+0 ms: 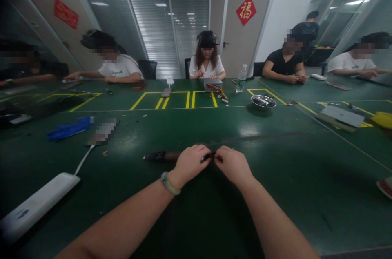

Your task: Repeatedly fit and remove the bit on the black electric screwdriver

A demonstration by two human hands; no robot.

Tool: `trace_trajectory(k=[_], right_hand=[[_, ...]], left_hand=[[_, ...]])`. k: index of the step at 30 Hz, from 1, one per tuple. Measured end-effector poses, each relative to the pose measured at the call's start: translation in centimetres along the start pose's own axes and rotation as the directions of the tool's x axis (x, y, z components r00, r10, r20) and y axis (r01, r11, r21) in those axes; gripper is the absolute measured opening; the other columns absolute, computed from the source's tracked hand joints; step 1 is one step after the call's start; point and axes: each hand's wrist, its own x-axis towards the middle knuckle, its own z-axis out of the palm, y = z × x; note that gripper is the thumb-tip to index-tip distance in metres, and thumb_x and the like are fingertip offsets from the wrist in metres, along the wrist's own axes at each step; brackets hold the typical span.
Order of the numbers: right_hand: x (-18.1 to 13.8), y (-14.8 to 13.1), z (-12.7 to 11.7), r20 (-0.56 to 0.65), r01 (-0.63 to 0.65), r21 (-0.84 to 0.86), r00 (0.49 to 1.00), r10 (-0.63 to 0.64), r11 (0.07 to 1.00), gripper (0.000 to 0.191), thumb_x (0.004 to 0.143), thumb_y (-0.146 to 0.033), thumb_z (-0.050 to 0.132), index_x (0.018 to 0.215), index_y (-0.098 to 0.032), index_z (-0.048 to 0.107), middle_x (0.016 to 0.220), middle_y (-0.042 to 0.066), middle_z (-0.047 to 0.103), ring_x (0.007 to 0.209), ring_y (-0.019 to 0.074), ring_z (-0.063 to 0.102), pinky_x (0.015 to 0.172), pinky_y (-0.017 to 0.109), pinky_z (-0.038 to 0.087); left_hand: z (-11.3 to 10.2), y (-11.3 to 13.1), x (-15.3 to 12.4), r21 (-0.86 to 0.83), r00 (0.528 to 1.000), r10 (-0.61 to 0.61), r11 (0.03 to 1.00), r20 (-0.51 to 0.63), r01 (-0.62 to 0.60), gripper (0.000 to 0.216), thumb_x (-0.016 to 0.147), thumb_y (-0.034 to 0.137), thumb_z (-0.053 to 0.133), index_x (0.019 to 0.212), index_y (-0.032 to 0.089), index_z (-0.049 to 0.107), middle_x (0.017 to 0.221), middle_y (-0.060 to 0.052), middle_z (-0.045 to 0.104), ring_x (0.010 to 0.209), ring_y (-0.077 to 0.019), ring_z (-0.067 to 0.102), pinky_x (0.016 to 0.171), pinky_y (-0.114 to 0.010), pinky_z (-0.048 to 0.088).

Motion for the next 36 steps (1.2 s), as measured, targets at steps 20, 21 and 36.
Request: trace_trajectory(k=[20,21,36], right_hand=[[-0.1,-0.3,0.5,0.009,-0.048,0.025,0.999,0.048,0.999,0.011,0.085,-0.028,0.054,0.081,-0.024,0.064,0.083,-0.001,0.062,0.070,0.0126,0.056,0.061,0.025,0.033],[-0.1,-0.5,0.7,0.003,-0.058,0.013,0.998,0.058,0.998,0.010,0.085,-0.027,0.054,0.081,-0.024,0.063,0.083,-0.001,0.062,0.069,0.0130,0.056,0.061,0.026,0.033],[-0.3,-1.8,1.2,-0.023,-0.171,-0.049,0.985,0.170,0.984,0.012,0.087,-0.025,0.051,0.081,-0.023,0.061,0.088,0.003,0.064,0.072,0.0169,0.060,0.061,0.028,0.036]], left_hand=[[0.1,0.0,0.0,0.015,1.000,-0.022,1.000,0.006,0.022,0.013,0.091,0.034,0.058,0.099,0.024,0.060,0.099,0.000,0.062,0.093,-0.0182,0.056,0.079,-0.032,0.044],[0.1,0.0,0.0,0.018,1.000,-0.025,1.000,0.010,0.025,0.013,0.091,0.034,0.057,0.099,0.024,0.060,0.099,0.000,0.062,0.093,-0.0184,0.056,0.079,-0.032,0.044],[0.1,0.3,0.0,0.037,0.998,-0.055,0.998,0.026,0.054,0.017,0.092,0.038,0.055,0.097,0.023,0.060,0.100,-0.002,0.062,0.094,-0.0195,0.057,0.079,-0.033,0.045]])
